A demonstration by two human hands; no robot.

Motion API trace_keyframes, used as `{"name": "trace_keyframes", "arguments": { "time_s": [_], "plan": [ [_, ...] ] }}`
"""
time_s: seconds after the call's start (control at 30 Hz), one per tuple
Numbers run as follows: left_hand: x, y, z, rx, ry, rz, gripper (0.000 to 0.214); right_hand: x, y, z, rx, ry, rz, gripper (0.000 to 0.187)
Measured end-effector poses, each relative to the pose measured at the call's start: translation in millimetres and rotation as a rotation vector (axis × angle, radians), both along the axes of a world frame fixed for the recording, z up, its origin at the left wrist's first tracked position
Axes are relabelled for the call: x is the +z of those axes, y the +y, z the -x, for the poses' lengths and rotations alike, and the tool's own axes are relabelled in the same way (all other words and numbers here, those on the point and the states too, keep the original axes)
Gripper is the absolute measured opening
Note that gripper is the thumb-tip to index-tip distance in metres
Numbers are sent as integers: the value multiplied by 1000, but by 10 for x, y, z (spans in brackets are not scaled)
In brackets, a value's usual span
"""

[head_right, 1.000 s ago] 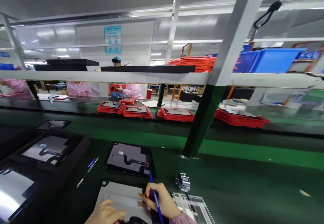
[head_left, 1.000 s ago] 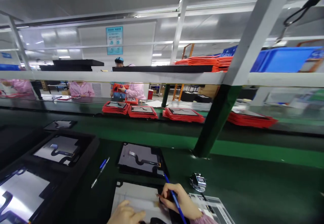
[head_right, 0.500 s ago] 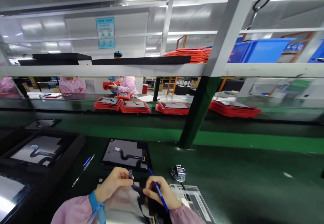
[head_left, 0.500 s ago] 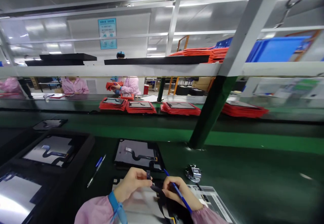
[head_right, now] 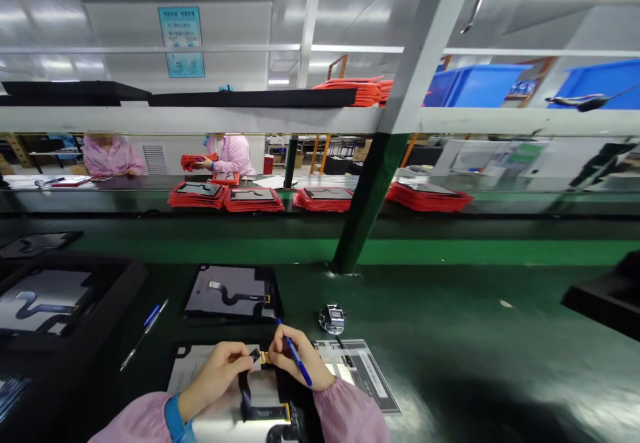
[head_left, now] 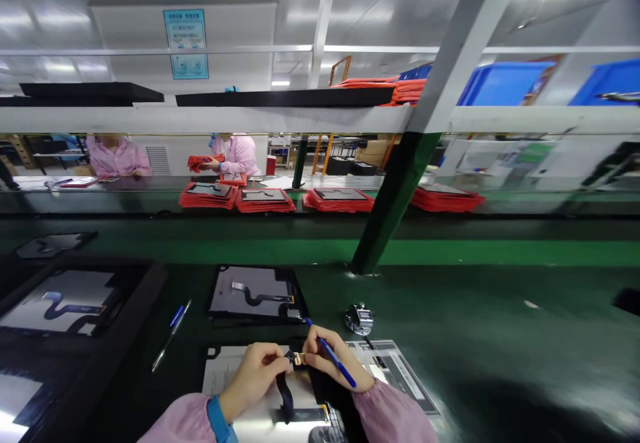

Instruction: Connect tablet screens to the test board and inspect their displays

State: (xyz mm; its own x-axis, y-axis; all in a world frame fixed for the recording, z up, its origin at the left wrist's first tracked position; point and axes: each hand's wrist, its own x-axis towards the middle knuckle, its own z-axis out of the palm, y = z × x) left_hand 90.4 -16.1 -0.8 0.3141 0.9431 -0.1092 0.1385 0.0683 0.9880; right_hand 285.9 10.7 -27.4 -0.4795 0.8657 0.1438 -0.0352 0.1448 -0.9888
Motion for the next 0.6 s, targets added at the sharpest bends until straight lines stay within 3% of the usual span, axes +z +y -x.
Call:
{"name": "trace_keyframes", "arguments": {
  "time_s": [0.6],
  "plan": [
    [-31, -11, -1, -65, 81, -37, 18, 22, -21, 68, -22, 37, -37, 43]
  ]
}}
